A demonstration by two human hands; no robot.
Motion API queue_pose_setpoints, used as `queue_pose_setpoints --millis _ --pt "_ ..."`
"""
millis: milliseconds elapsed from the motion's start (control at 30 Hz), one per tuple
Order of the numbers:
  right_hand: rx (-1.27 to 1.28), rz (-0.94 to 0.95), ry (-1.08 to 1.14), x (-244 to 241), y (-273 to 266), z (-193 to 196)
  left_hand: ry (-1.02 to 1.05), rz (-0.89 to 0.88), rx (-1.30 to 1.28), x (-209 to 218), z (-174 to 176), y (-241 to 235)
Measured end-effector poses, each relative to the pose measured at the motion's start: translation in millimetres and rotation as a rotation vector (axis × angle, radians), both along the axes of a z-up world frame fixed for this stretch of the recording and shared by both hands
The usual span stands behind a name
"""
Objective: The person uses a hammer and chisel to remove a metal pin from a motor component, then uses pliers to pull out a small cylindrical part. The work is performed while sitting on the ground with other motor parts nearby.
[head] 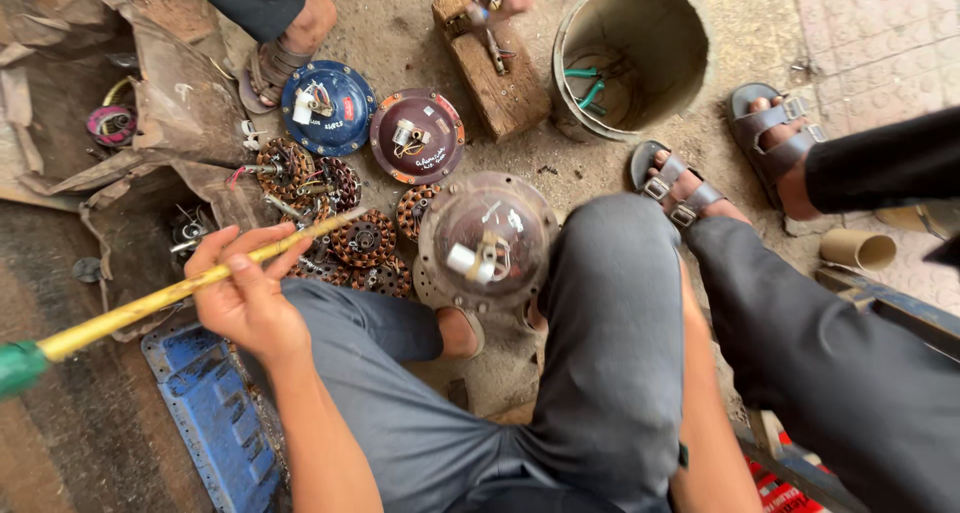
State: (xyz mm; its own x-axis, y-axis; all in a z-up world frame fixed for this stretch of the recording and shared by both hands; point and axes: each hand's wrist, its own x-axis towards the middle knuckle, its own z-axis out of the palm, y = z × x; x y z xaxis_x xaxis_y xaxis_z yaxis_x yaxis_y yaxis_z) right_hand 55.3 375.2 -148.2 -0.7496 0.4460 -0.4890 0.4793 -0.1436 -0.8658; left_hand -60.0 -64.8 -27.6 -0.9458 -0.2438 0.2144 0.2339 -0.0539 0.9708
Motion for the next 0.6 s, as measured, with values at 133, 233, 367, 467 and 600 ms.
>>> queue_pose_setpoints --millis 133,233,367,467,600 --pt "0.27 0.059 0.25 40 -48 142 0.168 0.004 -0.475 22 42 -1" --pt "0.452 0.237 0.606 67 -96 221 0.353 -0.089 -0.982 38 87 -14" --pt "-0.406 0.74 0.434 55 -117 248 0.562 -0.361 -1.468 53 130 -4" --pt "-0.368 1.02 0.265 60 -125 231 0.794 -0.587 -1.723 68 139 19" --pt "-0.001 1.0 0.056 109 -141 202 0.923 -0.617 -1.425 82 124 47"
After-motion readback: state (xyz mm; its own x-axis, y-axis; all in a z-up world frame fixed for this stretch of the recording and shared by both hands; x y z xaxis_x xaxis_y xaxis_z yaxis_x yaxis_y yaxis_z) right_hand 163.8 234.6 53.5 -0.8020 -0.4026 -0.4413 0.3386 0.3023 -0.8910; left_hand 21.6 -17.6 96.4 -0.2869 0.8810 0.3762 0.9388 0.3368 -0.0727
